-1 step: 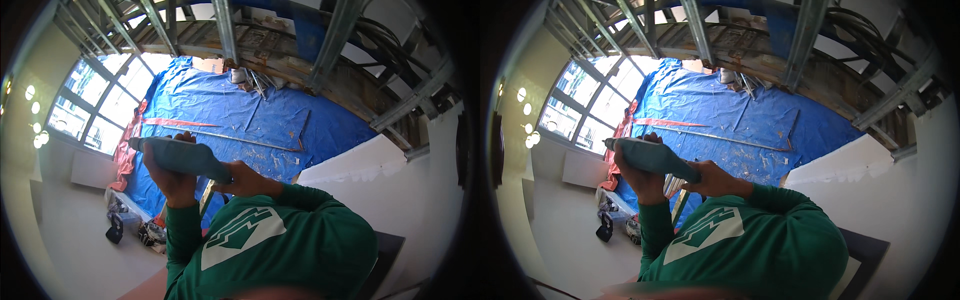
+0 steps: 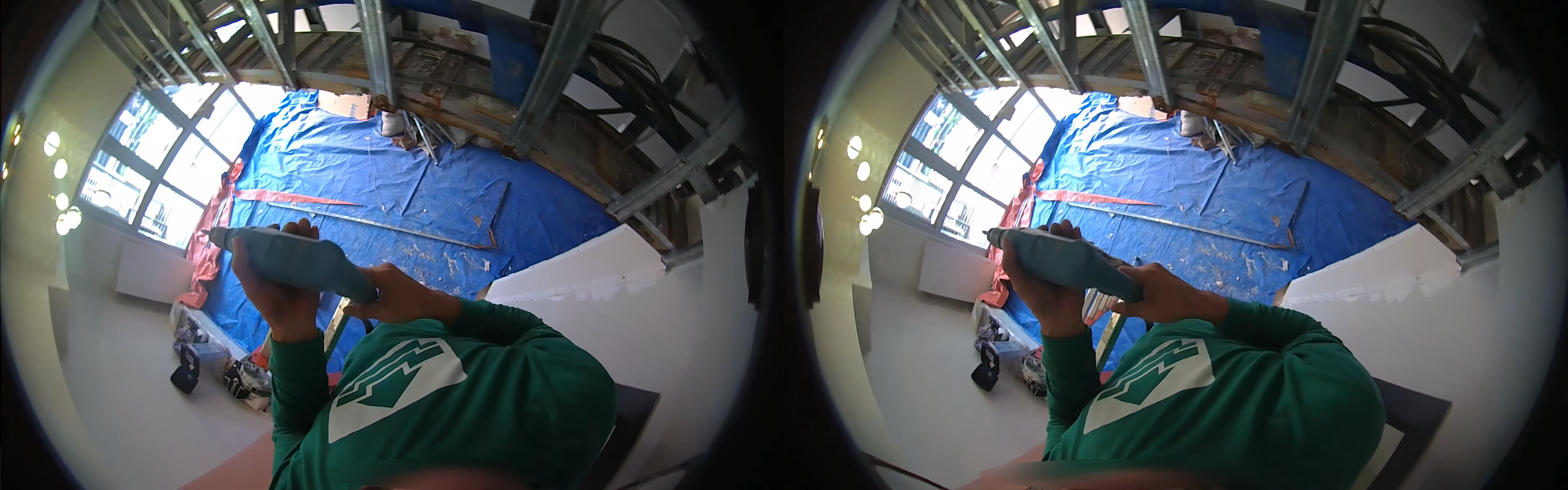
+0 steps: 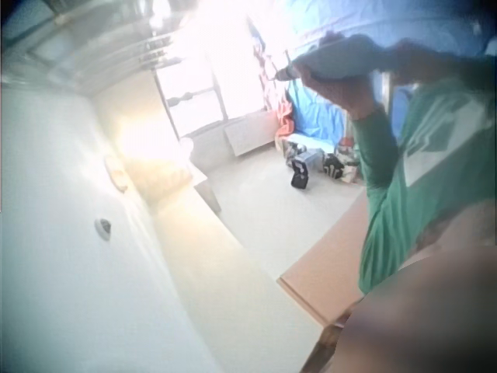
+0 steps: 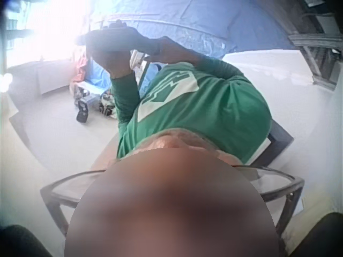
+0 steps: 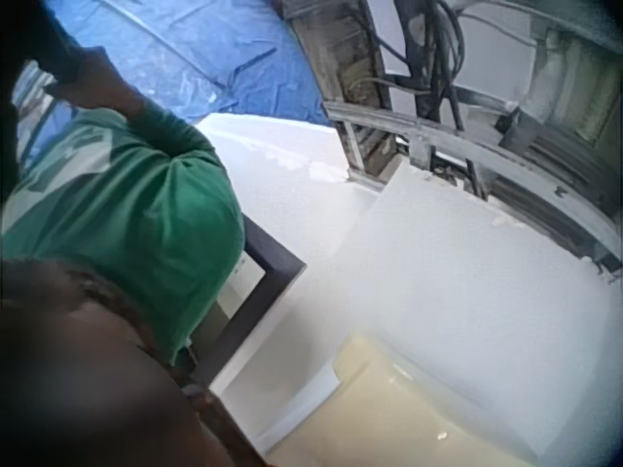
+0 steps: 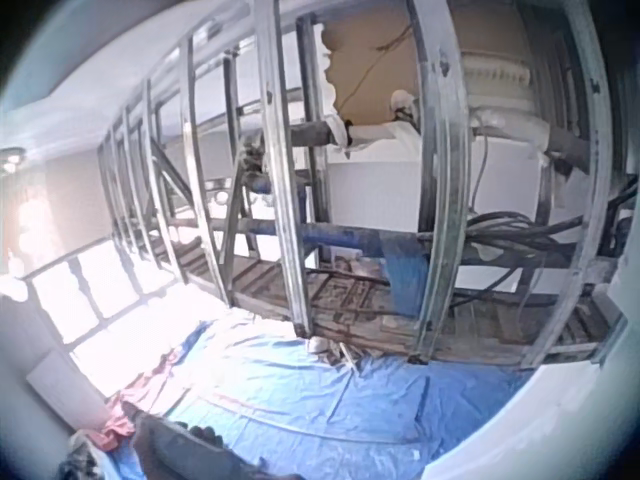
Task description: The person uses a corded drill to fasten metal studs to a wall and ceiling framework. They position and secure multiple metal pieces, occasionally adjusting their grip and stance on a ladder.
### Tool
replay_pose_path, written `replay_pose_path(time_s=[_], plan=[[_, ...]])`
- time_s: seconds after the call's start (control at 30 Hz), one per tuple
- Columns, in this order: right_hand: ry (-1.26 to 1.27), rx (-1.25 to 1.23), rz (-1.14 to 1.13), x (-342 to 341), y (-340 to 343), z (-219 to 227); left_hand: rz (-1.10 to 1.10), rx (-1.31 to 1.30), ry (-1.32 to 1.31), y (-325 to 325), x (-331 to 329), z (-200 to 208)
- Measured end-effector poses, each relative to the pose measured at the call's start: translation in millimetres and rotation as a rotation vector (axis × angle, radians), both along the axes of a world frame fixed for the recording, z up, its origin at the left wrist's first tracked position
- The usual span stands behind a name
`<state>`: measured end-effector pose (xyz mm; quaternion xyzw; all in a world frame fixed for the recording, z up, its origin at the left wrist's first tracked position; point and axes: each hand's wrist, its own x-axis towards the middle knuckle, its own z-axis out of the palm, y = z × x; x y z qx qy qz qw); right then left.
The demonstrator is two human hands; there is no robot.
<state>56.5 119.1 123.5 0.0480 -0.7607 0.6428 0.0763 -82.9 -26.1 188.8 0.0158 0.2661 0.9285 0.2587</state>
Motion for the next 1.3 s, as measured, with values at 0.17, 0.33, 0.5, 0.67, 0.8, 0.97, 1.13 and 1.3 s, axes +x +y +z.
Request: replay_pose_path(time_s=[0.17,0.33,0.5,0.67,0.8,0.97,1.13,1.3], plan=[[0.139,0.205,0.173,-37.3,-4.9,1.8,0.018,-0.026,0.074,-49.0,-1.2,-14.1],[-0.049,-0.072,0.398,-52.6,-18.4,8.4,0.04,0.015,0.112,-68.7,-1.0,-20.5],[0.192,0.062,0.239,-54.4,-27.3,4.3,-0.072,-0.079,0.294,-64.7,-4.3,-22.0],[0.355,0.29,0.137,-50.1,-23.7,-12.7,-0.044,-0.238,0.253,-55.7,6.5,-32.2],[0.345,0.288,0.213,-45.9,-16.2,-19.4,-0.051,-0.15,0.21,-48.5,18.7,-35.7],[0.198,0.299,0.323,-38.3,-3.3,-15.0,-0.033,-0.085,0.114,-39.4,28.8,-44.0],[0.241,0.329,0.305,-37.6,3.4,-10.5,0.004,-0.004,-0.044,-32.7,32.2,-50.2],[0.117,0.215,0.323,-39.0,8.0,-17.1,-0.013,0.012,-0.037,-24.9,29.9,-45.7]])
